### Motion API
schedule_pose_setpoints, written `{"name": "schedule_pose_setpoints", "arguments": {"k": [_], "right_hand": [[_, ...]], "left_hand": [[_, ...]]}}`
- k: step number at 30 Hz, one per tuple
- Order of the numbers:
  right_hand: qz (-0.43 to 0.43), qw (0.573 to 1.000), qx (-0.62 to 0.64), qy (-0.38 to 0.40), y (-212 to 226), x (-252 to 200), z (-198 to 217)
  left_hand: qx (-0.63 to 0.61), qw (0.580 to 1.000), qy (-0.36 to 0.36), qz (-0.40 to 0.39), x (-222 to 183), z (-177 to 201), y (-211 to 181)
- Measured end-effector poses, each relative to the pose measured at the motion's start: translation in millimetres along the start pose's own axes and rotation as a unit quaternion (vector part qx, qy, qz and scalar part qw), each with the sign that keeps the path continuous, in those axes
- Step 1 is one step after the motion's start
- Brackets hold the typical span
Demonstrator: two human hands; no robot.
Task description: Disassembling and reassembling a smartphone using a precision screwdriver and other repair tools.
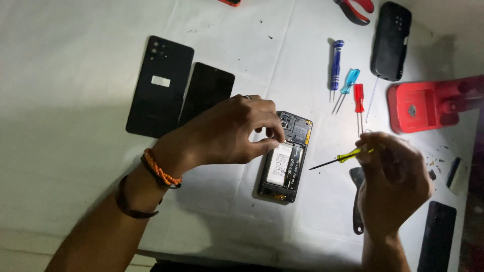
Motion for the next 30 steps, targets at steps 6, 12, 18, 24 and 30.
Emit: {"name": "schedule_pose_setpoints", "arguments": {"k": [6, 12, 18, 24, 30], "right_hand": [[0.165, 0.960, -0.178, 0.142, -25.1, 87.3, -10.5], [0.012, 0.939, -0.265, 0.217, -44.0, 129.1, -77.4], [0.014, 0.944, -0.237, 0.228, -50.0, 127.2, -95.7], [0.016, 0.941, -0.273, 0.197, 3.8, 58.2, -38.7], [-0.130, 0.937, -0.222, 0.237, 15.4, -9.7, -29.7]], "left_hand": [[0.121, 0.992, -0.030, -0.020, 1.7, -10.4, 5.7], [0.327, 0.942, -0.049, -0.056, -1.7, -14.8, 12.8], [0.339, 0.940, 0.020, 0.026, -2.1, -28.9, 10.5], [0.156, 0.959, 0.064, 0.226, -2.8, -50.7, -8.5], [0.066, 0.967, -0.017, 0.244, 1.7, -54.4, -28.5]]}}
Point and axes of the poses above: each hand's wrist, its own x-axis towards the middle knuckle, its own z-axis out of the back of the hand, y = z × x, the point moved 1 cm from there along x, towards the middle knuckle, and after that the axes turned 5 degrees about -x, right-handed, at the moved point
